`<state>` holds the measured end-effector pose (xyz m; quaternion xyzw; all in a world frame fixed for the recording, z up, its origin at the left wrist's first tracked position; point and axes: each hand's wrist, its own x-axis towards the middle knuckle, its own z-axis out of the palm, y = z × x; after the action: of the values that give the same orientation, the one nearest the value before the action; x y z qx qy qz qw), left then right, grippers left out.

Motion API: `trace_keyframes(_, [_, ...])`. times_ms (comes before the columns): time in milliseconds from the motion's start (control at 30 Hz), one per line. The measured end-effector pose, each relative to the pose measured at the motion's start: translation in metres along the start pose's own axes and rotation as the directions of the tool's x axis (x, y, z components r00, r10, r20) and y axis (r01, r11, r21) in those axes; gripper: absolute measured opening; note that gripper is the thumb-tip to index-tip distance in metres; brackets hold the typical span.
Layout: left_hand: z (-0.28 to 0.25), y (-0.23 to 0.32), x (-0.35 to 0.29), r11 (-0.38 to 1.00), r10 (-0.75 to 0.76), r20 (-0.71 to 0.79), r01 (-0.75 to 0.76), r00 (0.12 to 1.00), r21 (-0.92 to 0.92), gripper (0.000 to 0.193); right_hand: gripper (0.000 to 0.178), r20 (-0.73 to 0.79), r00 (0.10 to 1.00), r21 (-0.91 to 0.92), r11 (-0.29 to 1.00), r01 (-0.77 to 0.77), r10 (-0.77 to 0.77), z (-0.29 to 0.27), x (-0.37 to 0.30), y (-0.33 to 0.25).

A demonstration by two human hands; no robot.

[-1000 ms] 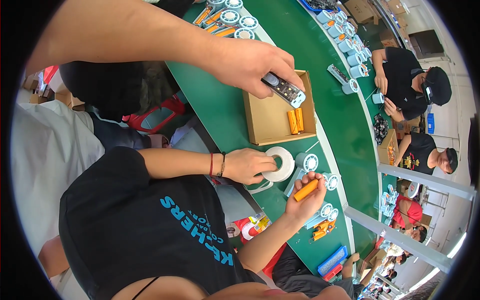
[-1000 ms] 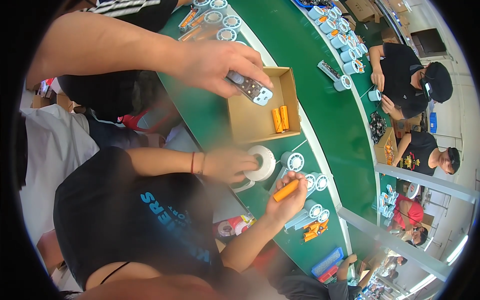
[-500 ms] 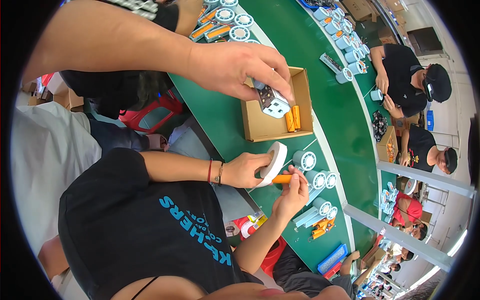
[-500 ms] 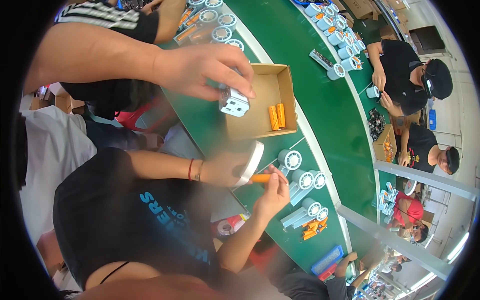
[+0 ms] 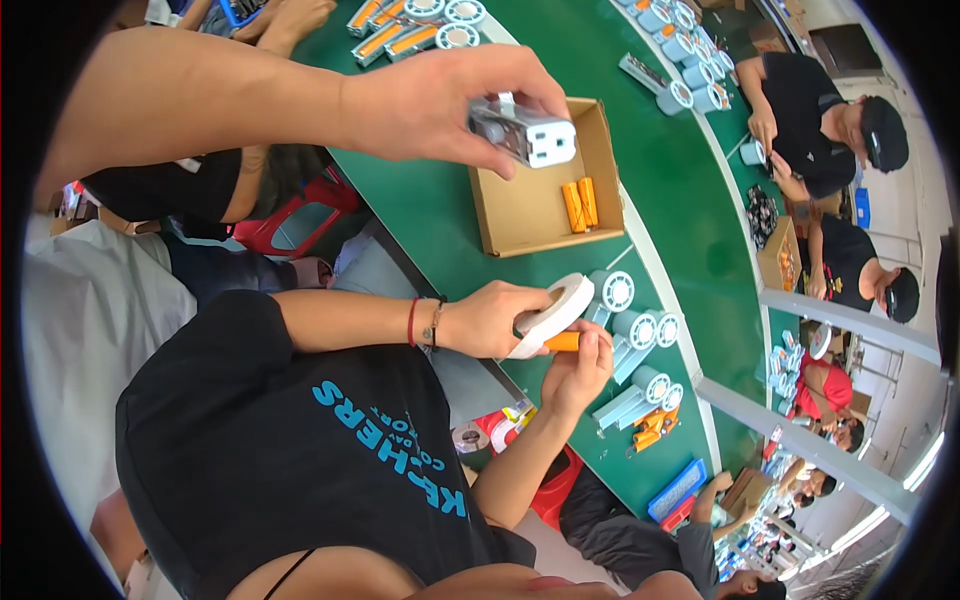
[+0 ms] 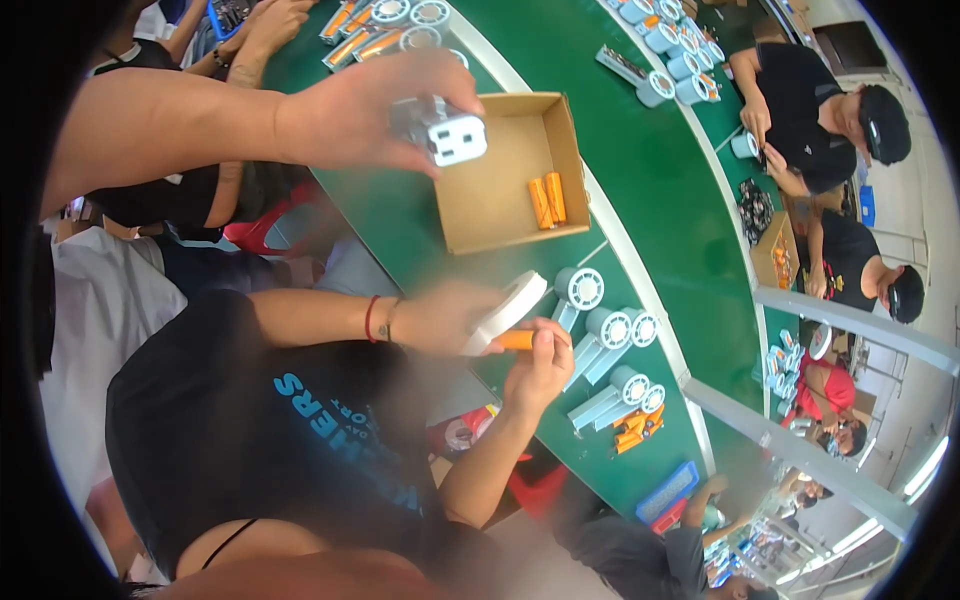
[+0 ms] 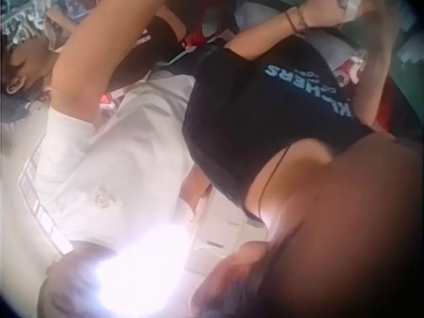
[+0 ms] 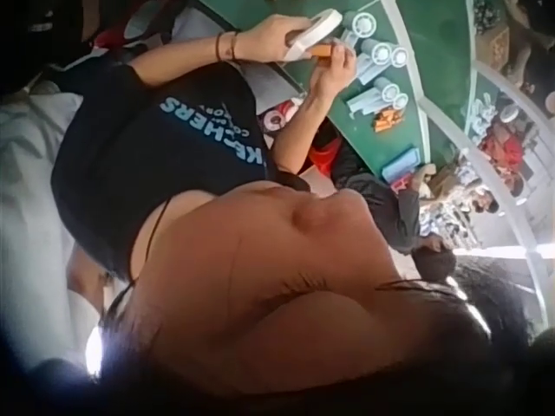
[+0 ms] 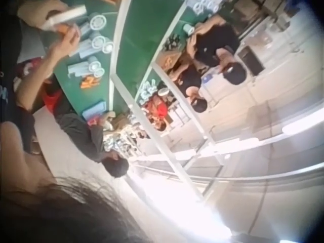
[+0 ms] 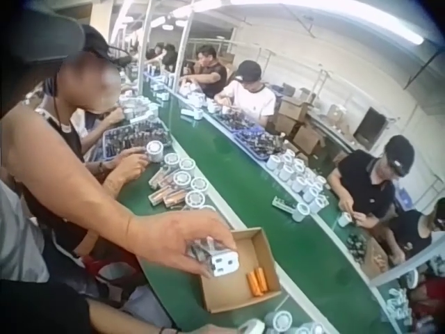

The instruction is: Assembling small circular white frames by applying adhesive rings and attaching orange components.

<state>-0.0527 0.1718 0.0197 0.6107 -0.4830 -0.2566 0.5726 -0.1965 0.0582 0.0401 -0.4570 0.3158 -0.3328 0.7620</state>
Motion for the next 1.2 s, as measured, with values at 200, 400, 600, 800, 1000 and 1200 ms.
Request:
trace_keyframes(200, [-0.005,-0.006,0.004,0.997,0.083,0.073,-0.082,0.994,-0.015,0.042,0.018,-0.06,0.975,-0.094,0.974,0.208,-0.214,0.0,0.014,0.02])
trace_keyframes(400, [-0.007,0.003,0.004,0.999,0.006,0.162,-0.001,0.987,-0.032,0.047,0.018,-0.107,0.992,0.113,0.991,0.075,-0.063,-0.014,0.02,0.005])
trace_keyframes(600, [0.013,0.005,0.001,0.996,0.054,0.011,-0.053,0.998,-0.077,0.046,0.021,-0.344,0.931,0.101,0.98,0.17,-0.125,0.022,0.018,0.011])
trace_keyframes(800, [0.004,0.006,0.003,0.994,0.03,0.034,-0.026,0.999,-0.107,0.045,0.019,-0.266,0.922,0.031,0.954,0.299,-0.28,0.025,0.011,0.014])
trace_keyframes(1000, [-0.021,0.014,0.014,0.944,0.209,0.138,-0.237,0.968,0.23,0.041,0.023,-0.337,0.832,-0.273,0.891,0.362,-0.441,0.01,0.023,-0.009])
trace_keyframes(1200, [-0.038,0.022,0.017,0.843,0.234,0.234,-0.317,0.943,0.434,0.04,0.028,-0.253,0.869,-0.262,0.895,0.362,-0.426,0.019,0.026,-0.038])
